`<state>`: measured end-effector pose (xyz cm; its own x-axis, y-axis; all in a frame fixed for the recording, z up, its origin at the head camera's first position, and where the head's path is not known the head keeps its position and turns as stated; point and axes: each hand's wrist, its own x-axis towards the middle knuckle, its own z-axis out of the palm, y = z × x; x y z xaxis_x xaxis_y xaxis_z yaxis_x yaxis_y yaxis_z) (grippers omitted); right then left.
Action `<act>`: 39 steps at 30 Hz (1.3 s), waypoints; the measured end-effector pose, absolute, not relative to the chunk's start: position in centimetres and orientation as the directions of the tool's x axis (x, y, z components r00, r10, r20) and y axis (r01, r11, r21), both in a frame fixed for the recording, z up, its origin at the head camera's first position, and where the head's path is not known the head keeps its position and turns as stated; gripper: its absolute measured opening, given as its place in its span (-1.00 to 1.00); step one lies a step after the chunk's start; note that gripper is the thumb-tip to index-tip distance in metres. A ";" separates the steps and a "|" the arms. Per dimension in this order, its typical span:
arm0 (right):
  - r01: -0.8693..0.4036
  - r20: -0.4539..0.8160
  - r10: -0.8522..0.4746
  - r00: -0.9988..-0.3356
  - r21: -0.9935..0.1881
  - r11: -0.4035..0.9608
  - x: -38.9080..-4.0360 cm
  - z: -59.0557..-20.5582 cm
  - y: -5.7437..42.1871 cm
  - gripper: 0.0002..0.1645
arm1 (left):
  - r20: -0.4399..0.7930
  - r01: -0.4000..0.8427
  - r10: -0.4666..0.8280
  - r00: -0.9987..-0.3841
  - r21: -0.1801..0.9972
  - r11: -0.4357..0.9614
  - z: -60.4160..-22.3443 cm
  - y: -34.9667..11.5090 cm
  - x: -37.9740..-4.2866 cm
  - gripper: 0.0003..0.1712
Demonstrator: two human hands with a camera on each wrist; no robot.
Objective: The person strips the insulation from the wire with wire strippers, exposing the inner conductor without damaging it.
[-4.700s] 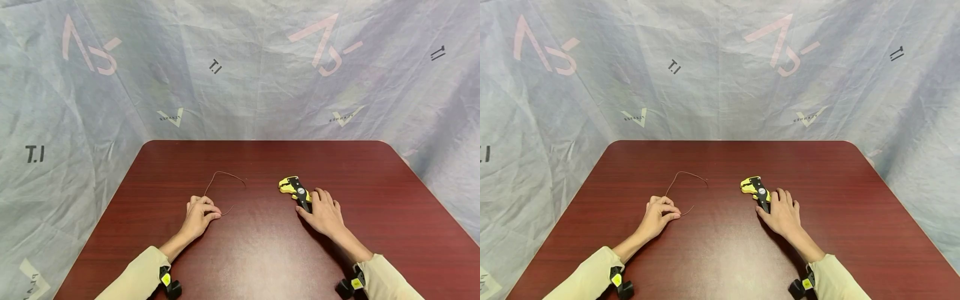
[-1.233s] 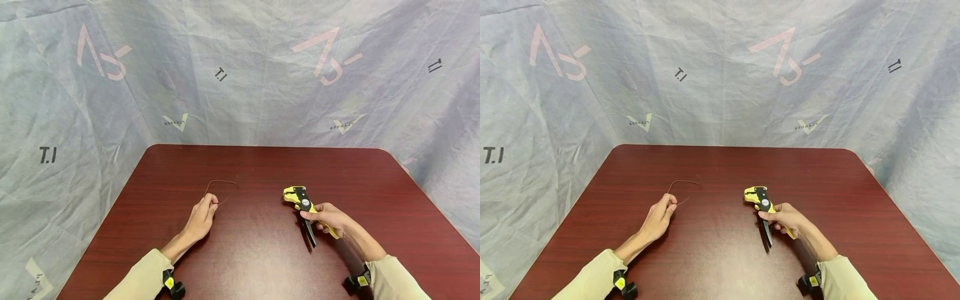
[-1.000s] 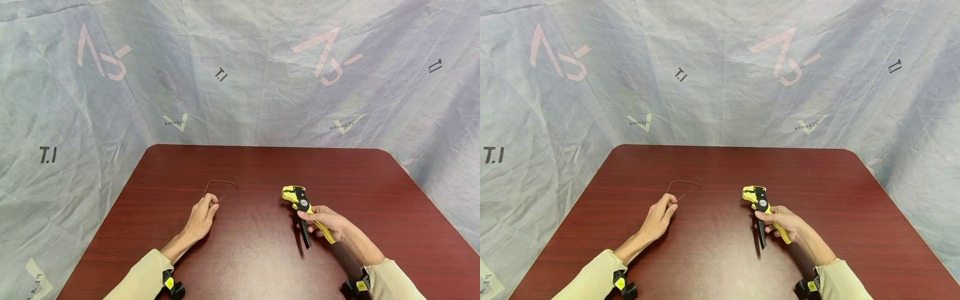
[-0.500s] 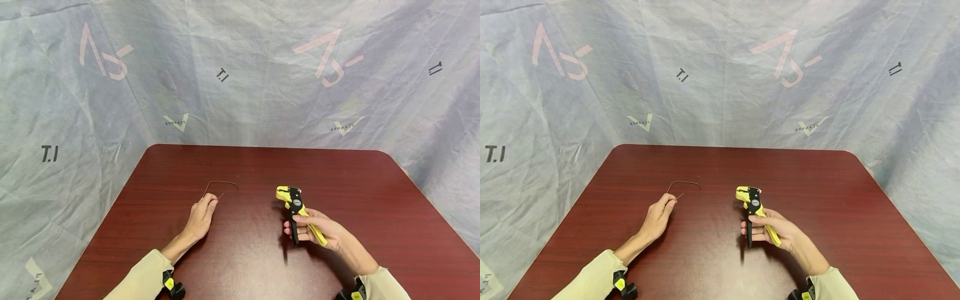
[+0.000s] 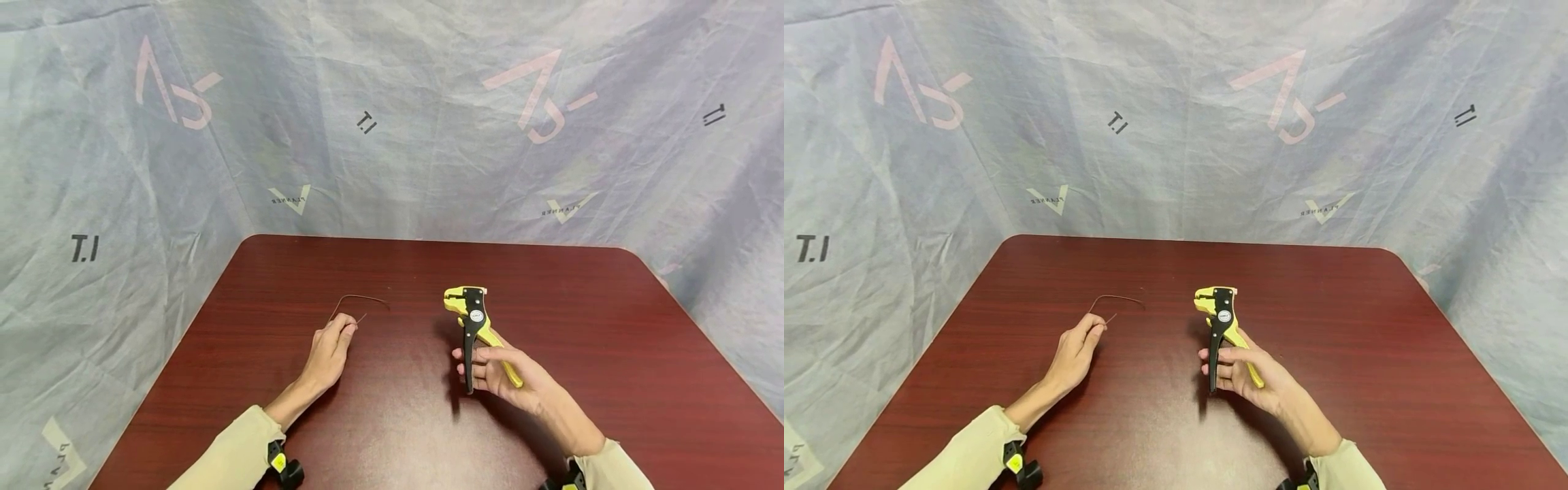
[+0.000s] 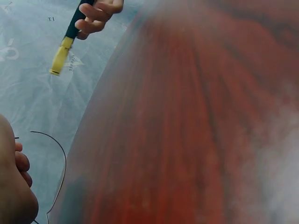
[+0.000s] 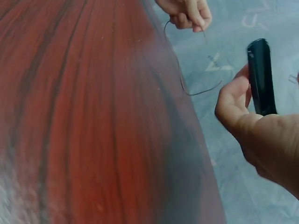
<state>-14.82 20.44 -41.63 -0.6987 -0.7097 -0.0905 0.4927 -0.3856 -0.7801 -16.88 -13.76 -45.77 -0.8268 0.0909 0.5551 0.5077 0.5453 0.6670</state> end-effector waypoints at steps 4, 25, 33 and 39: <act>0.396 0.010 -0.740 -0.672 -0.840 -0.371 -14.9 -42.1 20.3 -0.34 | 0.574 0.515 0.081 -0.815 0.654 0.554 -45.6 -13.6 -17.0 -0.94; 0.263 0.033 -0.720 -0.693 -0.918 -0.296 -16.1 -42.7 18.3 -0.42 | 0.684 0.611 0.034 -0.728 0.626 0.485 -43.0 -11.9 -17.4 -0.94; 0.238 0.037 -0.744 -0.667 -0.936 -0.259 -17.0 -42.8 17.6 -0.42 | 0.634 0.571 0.008 -0.773 0.691 0.443 -41.7 -11.5 -17.5 -0.95; 0.277 0.013 -0.749 -0.663 -0.925 -0.261 -17.3 -42.7 16.7 -0.41 | 0.517 0.463 -0.009 -0.856 0.774 0.431 -41.1 -11.1 -17.5 -0.92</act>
<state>-17.31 16.75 -42.69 -0.6629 -0.7486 0.0127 0.2767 -0.2607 -0.9249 -17.50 -11.09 -41.13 -0.8558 -0.0094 0.5173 0.4634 0.4308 0.7744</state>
